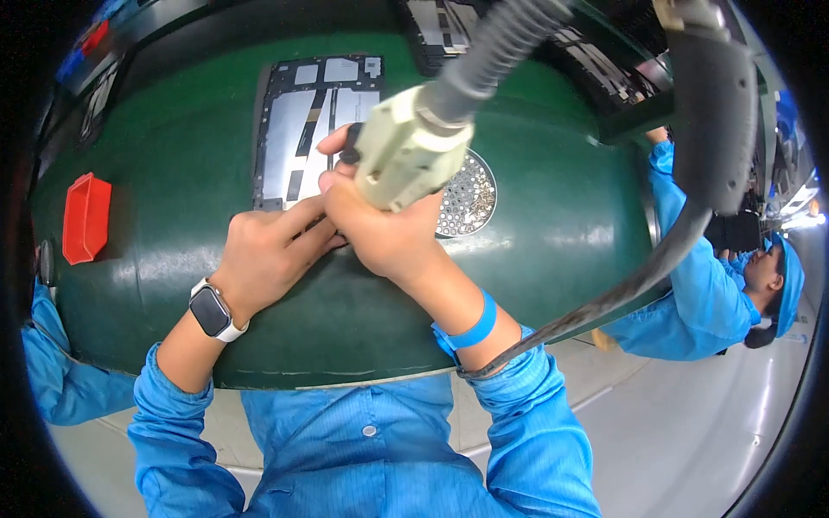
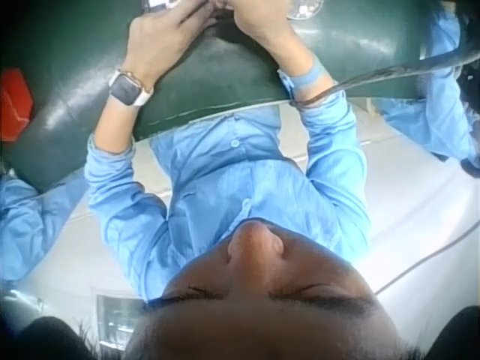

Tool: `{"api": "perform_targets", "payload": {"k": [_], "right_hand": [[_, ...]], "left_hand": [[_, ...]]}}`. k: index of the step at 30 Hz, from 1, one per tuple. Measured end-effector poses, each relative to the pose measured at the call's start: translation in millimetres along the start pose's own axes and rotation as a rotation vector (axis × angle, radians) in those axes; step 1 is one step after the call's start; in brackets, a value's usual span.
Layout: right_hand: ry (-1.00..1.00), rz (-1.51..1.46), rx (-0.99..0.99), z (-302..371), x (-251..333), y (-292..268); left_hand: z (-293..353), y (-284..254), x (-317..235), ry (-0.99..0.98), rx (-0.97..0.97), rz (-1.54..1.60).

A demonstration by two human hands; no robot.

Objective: The person assembles parts of an electronic device by hand, taking internal components from a container of parts and attaching them to an electronics chassis and a tablet screen, using an electric screwdriver and a stylus or probe to secure the components.

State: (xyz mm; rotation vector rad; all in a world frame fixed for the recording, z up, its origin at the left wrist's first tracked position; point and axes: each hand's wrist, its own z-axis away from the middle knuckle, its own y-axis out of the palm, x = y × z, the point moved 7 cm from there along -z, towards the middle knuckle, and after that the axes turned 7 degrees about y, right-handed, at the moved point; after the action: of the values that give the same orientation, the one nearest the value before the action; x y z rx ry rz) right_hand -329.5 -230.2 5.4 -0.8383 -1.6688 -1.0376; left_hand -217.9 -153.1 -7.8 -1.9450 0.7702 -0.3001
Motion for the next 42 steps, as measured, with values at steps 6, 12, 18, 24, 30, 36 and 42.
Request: {"api": "perform_targets", "payload": {"k": [6, 12, 18, 24, 30, 36, 42], "right_hand": [[-0.116, -0.069, -0.055, -9, 29, -37], [-0.110, 0.019, -0.070, -9, 26, -46], [-0.168, 0.100, -0.094, -8, 24, -48], [-0.159, 0.052, -0.114, -7, 30, -49], [-0.123, 0.034, -0.102, -9, 33, -46], [-0.146, 0.065, -0.102, -7, 32, -49], [-0.142, 0.051, -0.078, -8, 35, -46]], "left_hand": [[1, -1, 3, -0.031, -0.027, 0.019], [-5, -3, 0, -0.088, -0.007, 0.031], [1, -26, 47, -0.488, -0.196, 0.684], [10, -14, 68, -0.851, -0.290, 1.190], [-12, -39, 40, -0.368, -0.049, 0.290], [-30, -30, 16, -0.158, 0.013, 0.226], [-32, -18, -10, -0.065, 0.193, 0.004]]}}
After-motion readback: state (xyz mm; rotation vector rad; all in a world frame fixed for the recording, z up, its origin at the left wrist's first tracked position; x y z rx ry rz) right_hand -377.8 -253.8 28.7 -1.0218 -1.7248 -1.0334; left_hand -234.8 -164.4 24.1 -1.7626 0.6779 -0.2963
